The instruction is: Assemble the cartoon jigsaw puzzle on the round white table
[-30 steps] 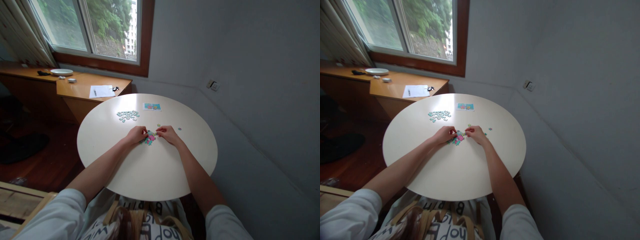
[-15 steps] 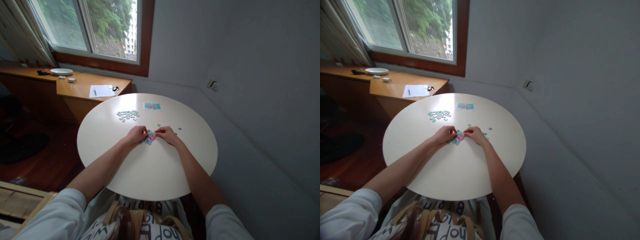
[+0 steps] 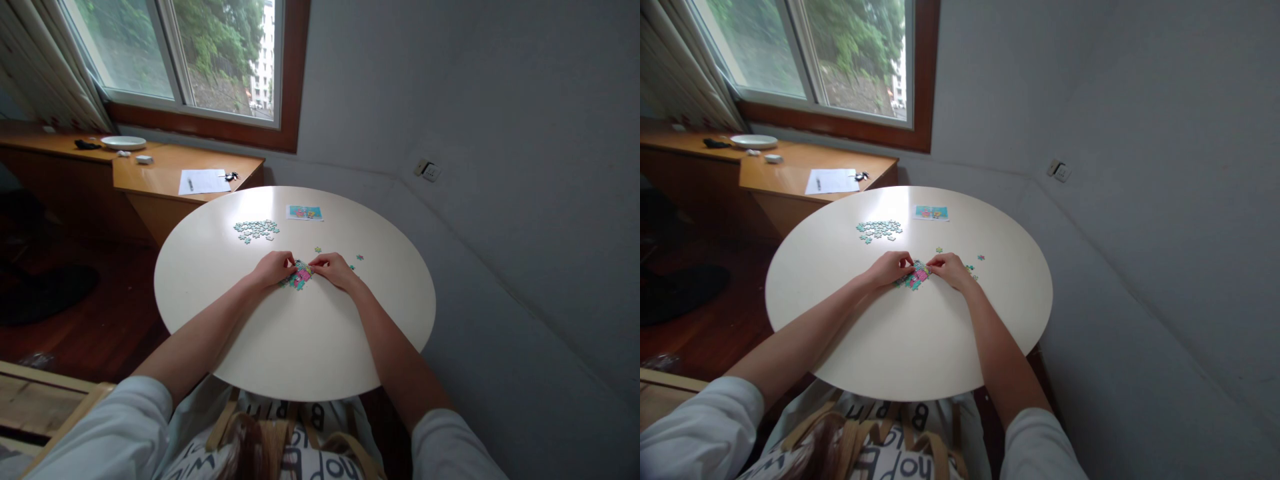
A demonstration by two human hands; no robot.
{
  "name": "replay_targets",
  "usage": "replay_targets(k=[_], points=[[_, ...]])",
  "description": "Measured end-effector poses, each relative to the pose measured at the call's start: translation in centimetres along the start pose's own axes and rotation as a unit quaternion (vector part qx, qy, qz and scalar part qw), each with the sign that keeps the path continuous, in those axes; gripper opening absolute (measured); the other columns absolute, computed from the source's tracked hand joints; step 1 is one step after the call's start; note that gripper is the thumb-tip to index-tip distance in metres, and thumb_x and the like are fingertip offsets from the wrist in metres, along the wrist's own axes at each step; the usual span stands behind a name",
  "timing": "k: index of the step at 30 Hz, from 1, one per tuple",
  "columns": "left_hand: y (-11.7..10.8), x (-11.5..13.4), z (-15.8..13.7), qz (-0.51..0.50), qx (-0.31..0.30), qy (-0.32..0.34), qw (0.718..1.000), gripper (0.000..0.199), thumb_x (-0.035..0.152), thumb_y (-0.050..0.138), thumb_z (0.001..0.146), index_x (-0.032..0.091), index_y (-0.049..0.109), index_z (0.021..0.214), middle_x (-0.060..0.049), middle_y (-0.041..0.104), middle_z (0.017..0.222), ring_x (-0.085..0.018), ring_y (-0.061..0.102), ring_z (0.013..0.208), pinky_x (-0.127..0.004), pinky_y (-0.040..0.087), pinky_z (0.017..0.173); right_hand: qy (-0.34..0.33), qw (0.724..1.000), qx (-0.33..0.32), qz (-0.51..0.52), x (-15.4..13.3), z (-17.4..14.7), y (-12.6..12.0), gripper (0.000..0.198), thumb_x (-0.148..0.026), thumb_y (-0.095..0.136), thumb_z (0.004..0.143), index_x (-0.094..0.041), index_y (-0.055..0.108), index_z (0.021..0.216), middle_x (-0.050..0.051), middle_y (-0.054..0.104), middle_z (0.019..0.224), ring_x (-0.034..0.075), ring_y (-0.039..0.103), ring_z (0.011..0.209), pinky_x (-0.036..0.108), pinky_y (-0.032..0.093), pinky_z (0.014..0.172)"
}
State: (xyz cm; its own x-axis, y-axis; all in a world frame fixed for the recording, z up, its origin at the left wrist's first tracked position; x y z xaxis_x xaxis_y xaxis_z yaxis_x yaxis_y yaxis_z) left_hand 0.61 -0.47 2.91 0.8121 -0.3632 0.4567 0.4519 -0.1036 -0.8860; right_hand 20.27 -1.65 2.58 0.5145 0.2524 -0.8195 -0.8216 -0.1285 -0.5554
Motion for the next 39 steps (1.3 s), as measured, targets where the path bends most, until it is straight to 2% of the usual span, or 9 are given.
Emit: replay_targets(k=[9, 17, 39], points=[[0.03, 0.02, 0.04, 0.002, 0.003, 0.003, 1.000, 0.019, 0.035, 0.061, 0.079, 0.019, 0.068, 0.087, -0.001, 0.067, 0.077, -0.015, 0.057, 0.067, -0.025, 0.037, 0.058, 0.005, 1.000, 0.002, -0.021, -0.23, -0.05, 0.10, 0.016, -0.026, 0.067, 0.070, -0.015, 0.073, 0.078, 0.002, 0.067, 0.067, 0.013, 0.055, 0.065, 0.025, 0.040, 0.062], [0.07, -0.10, 0.07, -0.002, 0.005, 0.005, 1.000, 0.019, 0.035, 0.060, 0.079, 0.019, 0.068, 0.088, -0.001, 0.067, 0.077, -0.015, 0.057, 0.065, -0.024, 0.037, 0.057, 0.008, 1.000, -0.002, -0.027, -0.53, -0.16, 0.15, 0.019, -0.023, 0.066, 0.071, -0.017, 0.072, 0.088, -0.003, 0.062, 0.064, 0.011, 0.053, 0.061, 0.024, 0.040, 0.061], [-0.11, 0.12, 0.00, 0.004, 0.000, -0.002, 1.000, 0.020, 0.035, 0.060, 0.080, 0.019, 0.068, 0.089, -0.002, 0.068, 0.079, -0.015, 0.058, 0.067, -0.025, 0.038, 0.058, 0.002, 0.995, 0.009, -0.095, -0.18, 0.21, 0.15, 0.015, -0.021, 0.070, 0.071, -0.017, 0.070, 0.085, -0.003, 0.056, 0.067, 0.010, 0.050, 0.063, 0.024, 0.038, 0.063]])
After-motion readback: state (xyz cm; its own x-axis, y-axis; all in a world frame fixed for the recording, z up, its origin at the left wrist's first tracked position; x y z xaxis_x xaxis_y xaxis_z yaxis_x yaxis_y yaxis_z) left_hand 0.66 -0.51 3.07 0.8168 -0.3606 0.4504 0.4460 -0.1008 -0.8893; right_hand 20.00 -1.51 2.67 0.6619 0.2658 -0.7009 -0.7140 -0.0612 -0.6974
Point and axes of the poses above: each hand's wrist, its own z-axis towards the middle knuckle, its own y-axis out of the palm, x = y × z, the point moved 1 cm from there along z, towards the middle knuckle
